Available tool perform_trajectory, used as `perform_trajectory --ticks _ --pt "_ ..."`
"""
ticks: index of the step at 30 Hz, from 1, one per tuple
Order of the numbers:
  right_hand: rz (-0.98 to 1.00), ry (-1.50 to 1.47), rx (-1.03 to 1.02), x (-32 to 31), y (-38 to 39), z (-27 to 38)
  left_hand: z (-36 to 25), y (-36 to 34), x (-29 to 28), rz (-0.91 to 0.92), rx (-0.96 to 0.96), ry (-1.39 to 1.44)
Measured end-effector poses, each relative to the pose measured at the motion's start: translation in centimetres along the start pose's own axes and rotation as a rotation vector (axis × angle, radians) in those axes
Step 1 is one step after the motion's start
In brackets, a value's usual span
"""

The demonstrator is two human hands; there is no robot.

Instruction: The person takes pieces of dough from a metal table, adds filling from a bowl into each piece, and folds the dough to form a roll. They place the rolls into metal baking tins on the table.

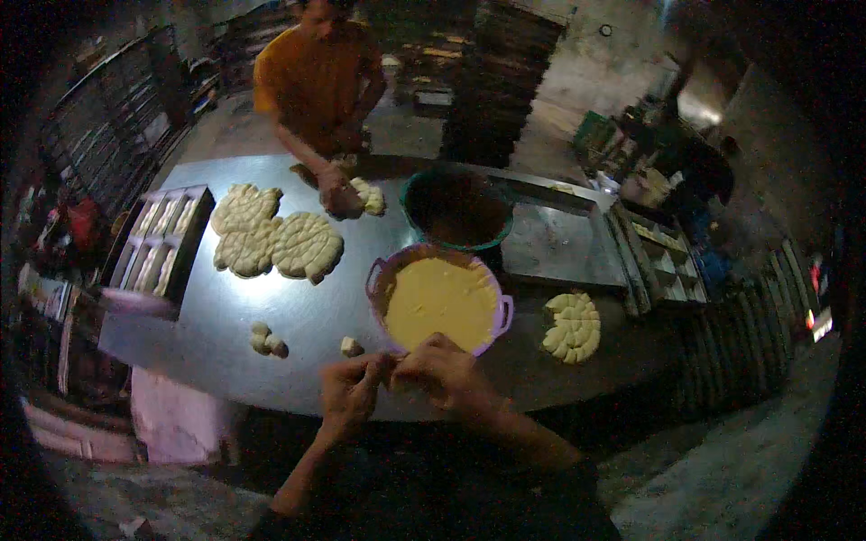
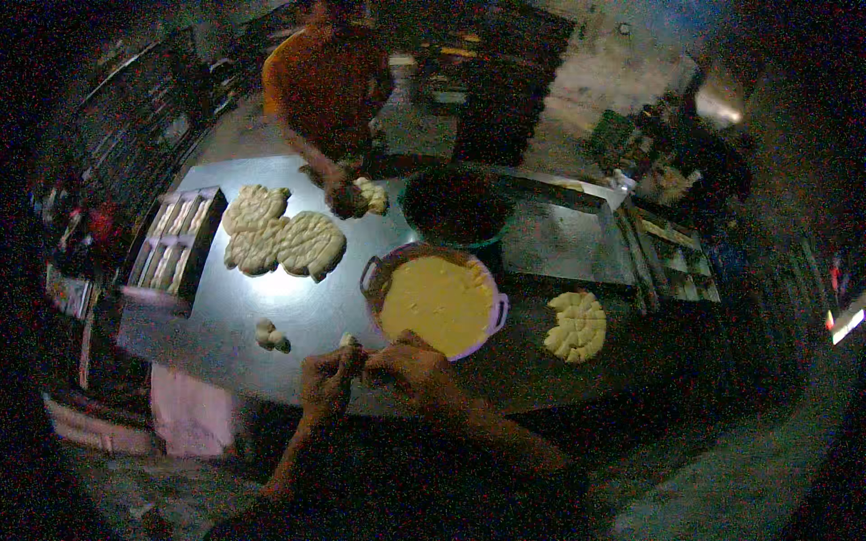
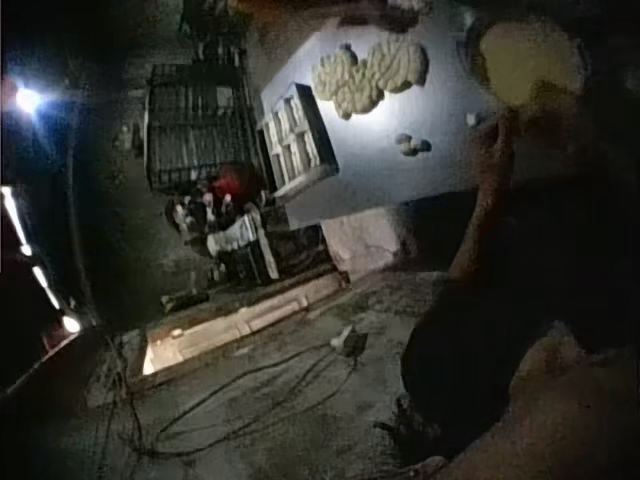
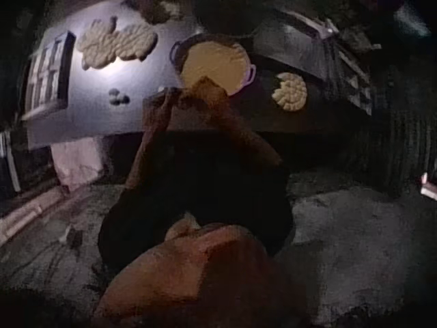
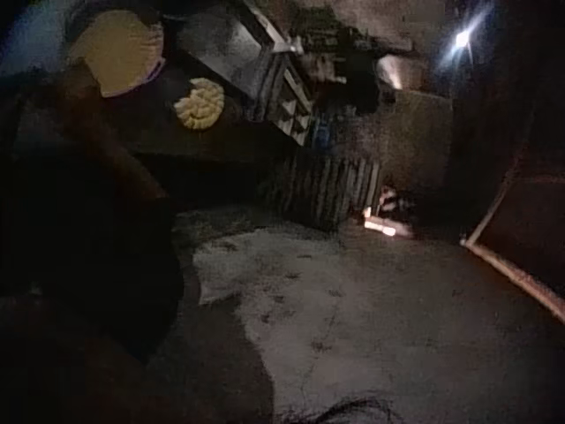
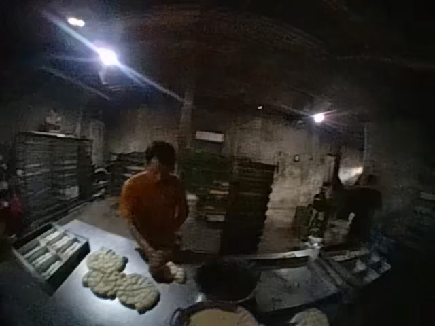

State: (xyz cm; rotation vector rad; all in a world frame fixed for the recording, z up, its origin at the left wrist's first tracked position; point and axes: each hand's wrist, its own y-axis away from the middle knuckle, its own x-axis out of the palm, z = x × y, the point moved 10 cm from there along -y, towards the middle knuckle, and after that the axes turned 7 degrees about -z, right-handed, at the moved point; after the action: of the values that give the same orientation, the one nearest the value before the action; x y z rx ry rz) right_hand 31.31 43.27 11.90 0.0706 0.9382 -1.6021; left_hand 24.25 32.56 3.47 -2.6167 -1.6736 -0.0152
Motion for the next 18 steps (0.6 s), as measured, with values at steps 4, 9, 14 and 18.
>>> perform_trajectory --ticks 4,9,14,18 --pt "0.02 0.175 -0.074 2.1 -1.8 0.1 0.2 0.4 -1.3 0.158 0.121 0.116" --pt "0.082 -0.424 0.269 9.1 -3.5 -2.3 4.3 -0.6 -7.2 -0.007 -0.234 0.212" --pt "0.317 -0.012 0.004 15.5 -7.6 -1.2 9.9 -1.6 -11.9 -0.064 -0.435 0.334" --pt "0.283 0.063 0.039 20.3 -9.5 -3.8 14.1 -0.6 -15.4 0.001 -0.678 0.342"
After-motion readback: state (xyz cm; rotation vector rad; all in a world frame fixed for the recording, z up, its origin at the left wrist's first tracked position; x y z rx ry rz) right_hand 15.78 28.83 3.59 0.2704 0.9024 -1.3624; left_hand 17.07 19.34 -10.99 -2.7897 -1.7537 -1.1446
